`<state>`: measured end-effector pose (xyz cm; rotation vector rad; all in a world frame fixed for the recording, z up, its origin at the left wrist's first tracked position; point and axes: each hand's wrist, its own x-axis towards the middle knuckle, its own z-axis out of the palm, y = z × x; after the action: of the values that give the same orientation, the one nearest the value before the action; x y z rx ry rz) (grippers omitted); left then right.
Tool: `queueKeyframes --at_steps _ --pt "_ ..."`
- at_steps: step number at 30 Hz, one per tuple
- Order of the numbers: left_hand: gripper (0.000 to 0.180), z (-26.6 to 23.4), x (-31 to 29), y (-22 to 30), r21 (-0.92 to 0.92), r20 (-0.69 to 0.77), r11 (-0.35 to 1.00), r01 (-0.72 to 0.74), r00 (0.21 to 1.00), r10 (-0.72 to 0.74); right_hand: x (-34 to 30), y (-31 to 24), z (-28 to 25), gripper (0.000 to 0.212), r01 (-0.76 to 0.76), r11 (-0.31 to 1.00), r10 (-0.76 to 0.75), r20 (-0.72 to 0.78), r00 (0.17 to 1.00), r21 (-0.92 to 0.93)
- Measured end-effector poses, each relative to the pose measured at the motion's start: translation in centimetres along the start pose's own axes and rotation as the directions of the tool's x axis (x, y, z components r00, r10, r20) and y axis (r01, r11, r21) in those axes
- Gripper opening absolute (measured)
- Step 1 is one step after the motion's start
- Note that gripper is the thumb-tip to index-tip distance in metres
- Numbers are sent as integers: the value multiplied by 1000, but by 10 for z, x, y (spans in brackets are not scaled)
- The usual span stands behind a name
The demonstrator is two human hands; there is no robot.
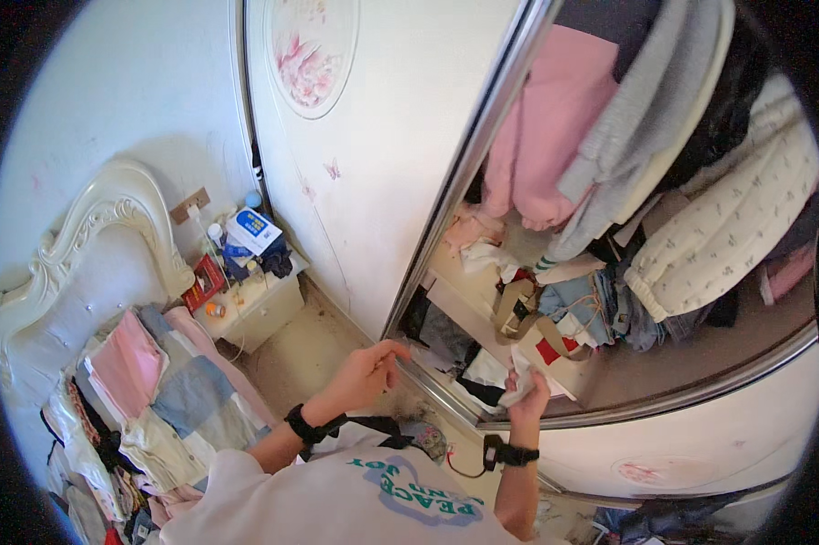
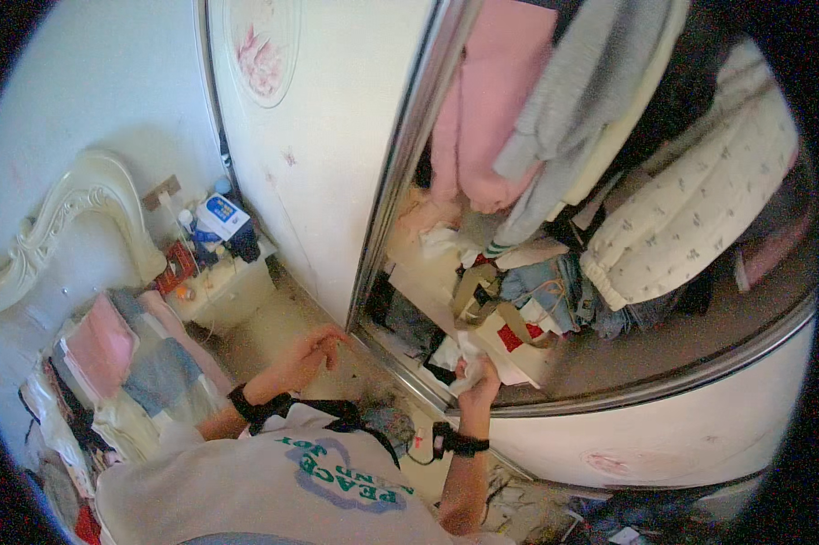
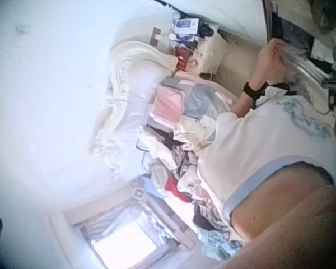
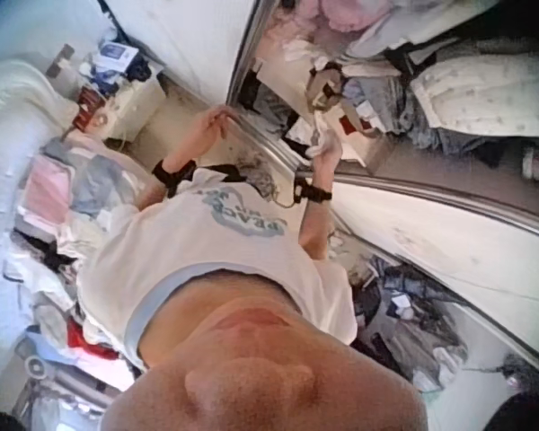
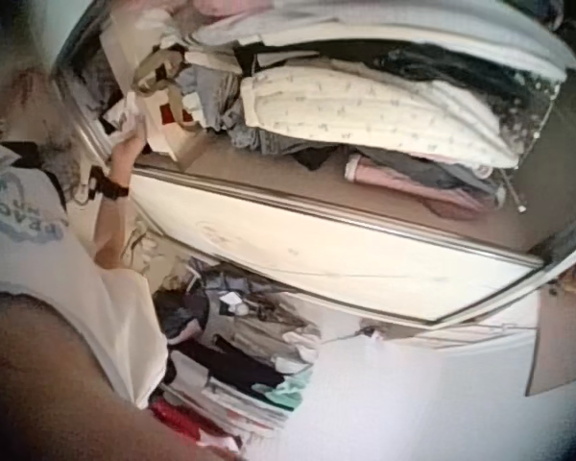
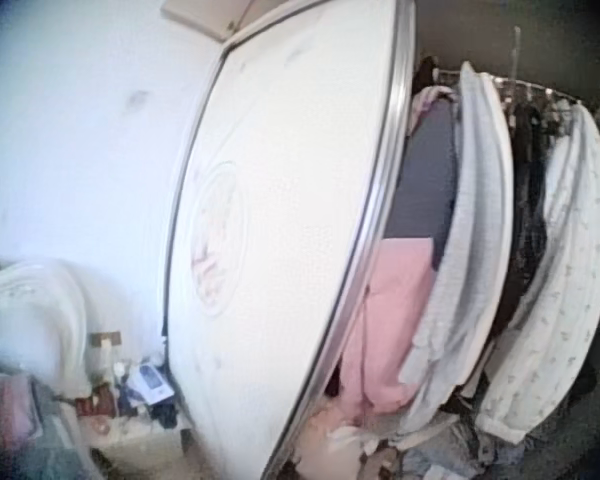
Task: The person wipes the exterior sliding doors of a wardrobe using a spray bottle and a cloth.
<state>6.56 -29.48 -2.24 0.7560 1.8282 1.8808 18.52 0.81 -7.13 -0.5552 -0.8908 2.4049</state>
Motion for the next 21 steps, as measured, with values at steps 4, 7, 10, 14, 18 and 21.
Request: queueKeyframes --at_steps 4,7,10,14,18,21 --pt "24 -45 -5 -1 -31 -11 998 49 999 -50 27 -3 75 28 87 972 -79 45 996 -217" --pt "25 -83 -13 -10 -29 -107 999 43 993 -46 50 1 136 27 193 786 -151 120 981 -588" --pt "23 -114 -19 -1 -16 -215 997 71 974 -73 82 8 185 16 474 377 -359 346 867 -796" --pt "23 -143 -28 -2 43 -284 994 101 955 -85 99 28 264 34 673 19 -433 600 672 -740" --pt "23 -159 -38 -4 67 -346 993 98 936 -69 126 50 294 48 696 -76 -441 650 619 -714" --pt "23 -165 -48 -5 26 -405 995 98 911 -79 135 57 293 44 683 55 -392 613 686 -728"
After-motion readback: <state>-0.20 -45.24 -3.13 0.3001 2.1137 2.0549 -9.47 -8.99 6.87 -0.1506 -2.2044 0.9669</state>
